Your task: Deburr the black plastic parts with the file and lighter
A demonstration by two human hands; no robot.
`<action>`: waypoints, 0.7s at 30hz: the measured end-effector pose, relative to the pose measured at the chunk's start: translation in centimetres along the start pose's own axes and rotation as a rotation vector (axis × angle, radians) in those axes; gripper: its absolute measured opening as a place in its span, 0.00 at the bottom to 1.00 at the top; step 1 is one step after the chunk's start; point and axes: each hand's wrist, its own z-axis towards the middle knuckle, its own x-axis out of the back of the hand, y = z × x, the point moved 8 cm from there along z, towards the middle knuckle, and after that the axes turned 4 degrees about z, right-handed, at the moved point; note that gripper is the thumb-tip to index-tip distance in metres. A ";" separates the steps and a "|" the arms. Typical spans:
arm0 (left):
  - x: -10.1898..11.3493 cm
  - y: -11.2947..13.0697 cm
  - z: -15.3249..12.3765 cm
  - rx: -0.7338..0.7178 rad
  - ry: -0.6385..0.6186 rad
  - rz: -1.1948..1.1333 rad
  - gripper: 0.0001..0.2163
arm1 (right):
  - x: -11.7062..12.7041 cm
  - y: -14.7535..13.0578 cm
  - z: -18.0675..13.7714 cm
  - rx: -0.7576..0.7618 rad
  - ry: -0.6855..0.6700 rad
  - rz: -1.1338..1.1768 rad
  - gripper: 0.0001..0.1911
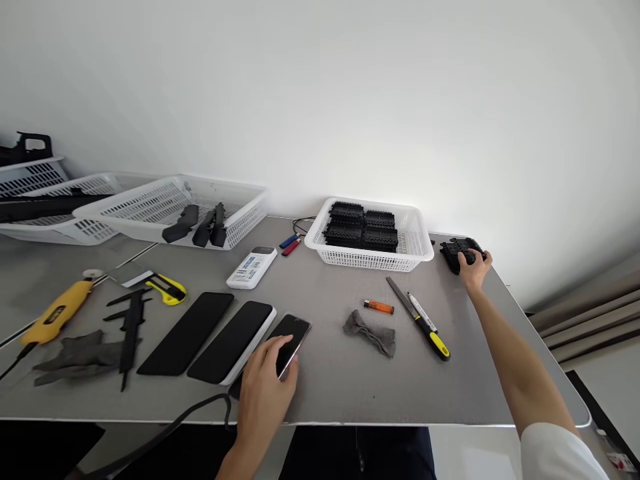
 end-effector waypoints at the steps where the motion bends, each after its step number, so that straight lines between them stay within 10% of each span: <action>1: -0.1 -0.4 -0.1 -0.006 -0.017 0.046 0.19 | 0.5 -0.2 -0.2 0.015 0.033 0.025 0.26; 21: -1.9 -2.5 1.1 -0.061 -0.050 0.343 0.29 | 10.3 -0.7 -7.5 0.070 0.520 0.393 0.24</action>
